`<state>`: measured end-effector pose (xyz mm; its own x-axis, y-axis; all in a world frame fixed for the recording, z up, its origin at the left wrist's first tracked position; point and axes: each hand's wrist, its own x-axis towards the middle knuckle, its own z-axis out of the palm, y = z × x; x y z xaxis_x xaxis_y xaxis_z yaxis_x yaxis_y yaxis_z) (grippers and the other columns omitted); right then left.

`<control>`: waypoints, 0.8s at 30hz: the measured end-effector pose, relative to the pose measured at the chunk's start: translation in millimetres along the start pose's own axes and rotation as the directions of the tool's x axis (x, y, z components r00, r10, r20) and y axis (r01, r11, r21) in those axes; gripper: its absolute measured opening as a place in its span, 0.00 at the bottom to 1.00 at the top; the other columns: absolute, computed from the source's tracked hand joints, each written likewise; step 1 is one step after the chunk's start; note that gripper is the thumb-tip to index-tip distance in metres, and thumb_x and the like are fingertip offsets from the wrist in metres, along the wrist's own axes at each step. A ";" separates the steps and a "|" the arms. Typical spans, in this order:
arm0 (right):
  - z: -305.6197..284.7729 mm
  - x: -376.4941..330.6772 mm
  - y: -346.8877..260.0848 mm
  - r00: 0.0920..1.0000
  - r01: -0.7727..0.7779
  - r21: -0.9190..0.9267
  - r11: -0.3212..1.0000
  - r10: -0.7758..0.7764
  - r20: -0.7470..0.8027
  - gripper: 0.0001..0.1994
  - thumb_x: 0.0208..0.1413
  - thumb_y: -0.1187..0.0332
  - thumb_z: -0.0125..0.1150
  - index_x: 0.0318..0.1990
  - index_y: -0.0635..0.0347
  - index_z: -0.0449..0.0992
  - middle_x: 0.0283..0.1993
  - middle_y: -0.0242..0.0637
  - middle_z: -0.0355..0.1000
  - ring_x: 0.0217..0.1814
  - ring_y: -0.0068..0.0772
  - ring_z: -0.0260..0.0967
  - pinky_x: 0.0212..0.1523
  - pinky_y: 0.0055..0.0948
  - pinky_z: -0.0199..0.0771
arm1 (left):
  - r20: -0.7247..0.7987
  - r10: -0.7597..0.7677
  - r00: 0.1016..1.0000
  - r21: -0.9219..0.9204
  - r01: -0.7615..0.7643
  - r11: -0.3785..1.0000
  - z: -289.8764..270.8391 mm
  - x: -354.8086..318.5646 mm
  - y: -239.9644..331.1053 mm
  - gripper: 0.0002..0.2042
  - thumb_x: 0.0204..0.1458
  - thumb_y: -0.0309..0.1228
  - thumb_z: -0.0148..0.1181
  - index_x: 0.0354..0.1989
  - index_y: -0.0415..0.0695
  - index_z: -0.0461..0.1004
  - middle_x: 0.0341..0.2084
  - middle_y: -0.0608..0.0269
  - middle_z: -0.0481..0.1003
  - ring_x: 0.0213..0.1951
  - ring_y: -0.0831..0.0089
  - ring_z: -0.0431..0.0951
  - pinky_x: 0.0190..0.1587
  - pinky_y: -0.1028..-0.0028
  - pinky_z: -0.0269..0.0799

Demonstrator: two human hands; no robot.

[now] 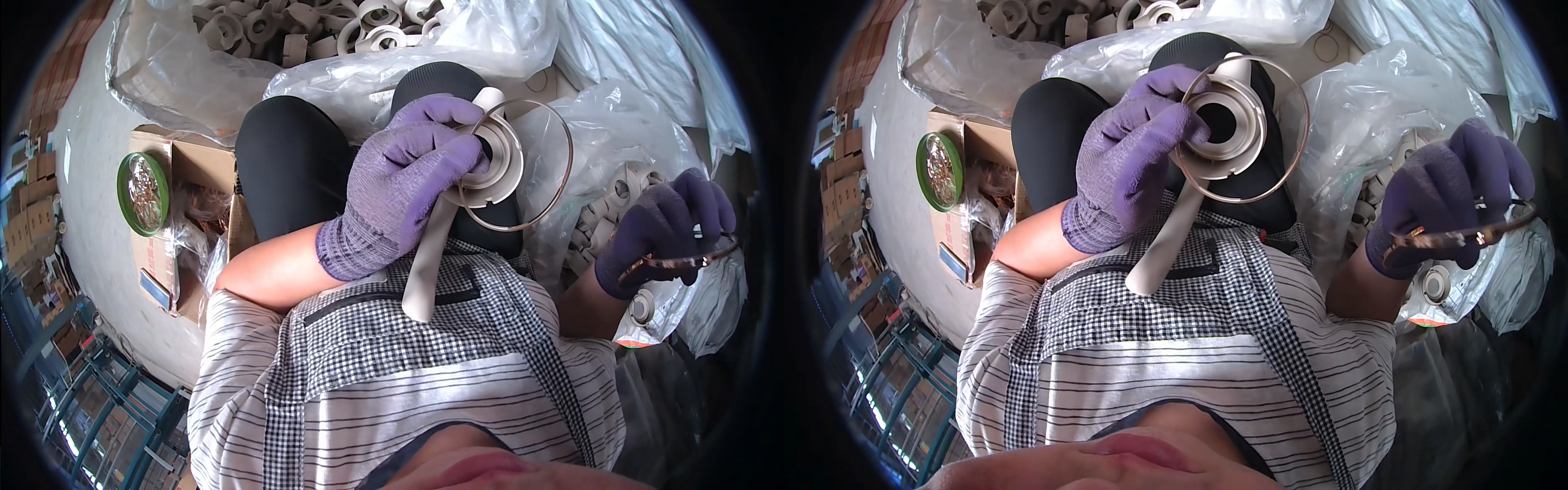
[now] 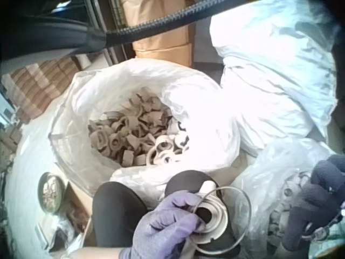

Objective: The person sits on the floor and repeatedly picks up white plastic components and copper wire coils from a large bag. They insert the wire coils into the central opening of each plastic piece, then place the assembled units into a nearby cardboard box.

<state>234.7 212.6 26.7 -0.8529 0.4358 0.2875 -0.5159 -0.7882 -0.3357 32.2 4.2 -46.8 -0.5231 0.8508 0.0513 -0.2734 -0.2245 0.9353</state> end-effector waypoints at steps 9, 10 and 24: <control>-10.5 -11.5 8.9 0.991 0.058 0.081 0.995 -0.067 0.113 0.05 0.61 0.80 0.58 0.36 0.57 0.76 0.28 0.35 0.71 0.23 0.24 0.68 0.21 0.22 0.75 | 0.085 -0.096 0.992 0.015 0.095 0.995 2.4 -3.0 14.0 0.12 0.67 0.27 0.51 0.39 0.35 0.81 0.57 0.49 0.73 0.54 0.68 0.75 0.59 0.68 0.71; -14.0 -13.6 11.3 0.993 0.086 0.022 0.996 -0.087 0.076 0.05 0.61 0.80 0.58 0.39 0.57 0.76 0.29 0.35 0.72 0.23 0.24 0.68 0.21 0.22 0.74 | 0.092 -0.094 0.991 0.036 0.091 0.995 1.1 -3.1 13.0 0.12 0.67 0.27 0.51 0.40 0.35 0.81 0.57 0.49 0.73 0.54 0.68 0.75 0.58 0.68 0.72; -63.7 -18.3 53.3 0.958 -0.015 -0.980 0.196 -0.276 -0.070 0.21 0.61 0.79 0.60 0.63 0.62 0.72 0.42 0.40 0.75 0.31 0.25 0.69 0.31 0.21 0.70 | 0.079 -0.053 0.995 0.004 0.053 0.999 4.6 0.5 5.0 0.09 0.60 0.30 0.62 0.38 0.38 0.84 0.50 0.53 0.78 0.49 0.70 0.80 0.51 0.72 0.77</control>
<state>217.8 190.4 -53.6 -0.6805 0.6660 0.3055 -0.1671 0.2648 -0.9497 34.4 5.7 -40.5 -0.4422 0.8964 0.0295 -0.2976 -0.1777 0.9380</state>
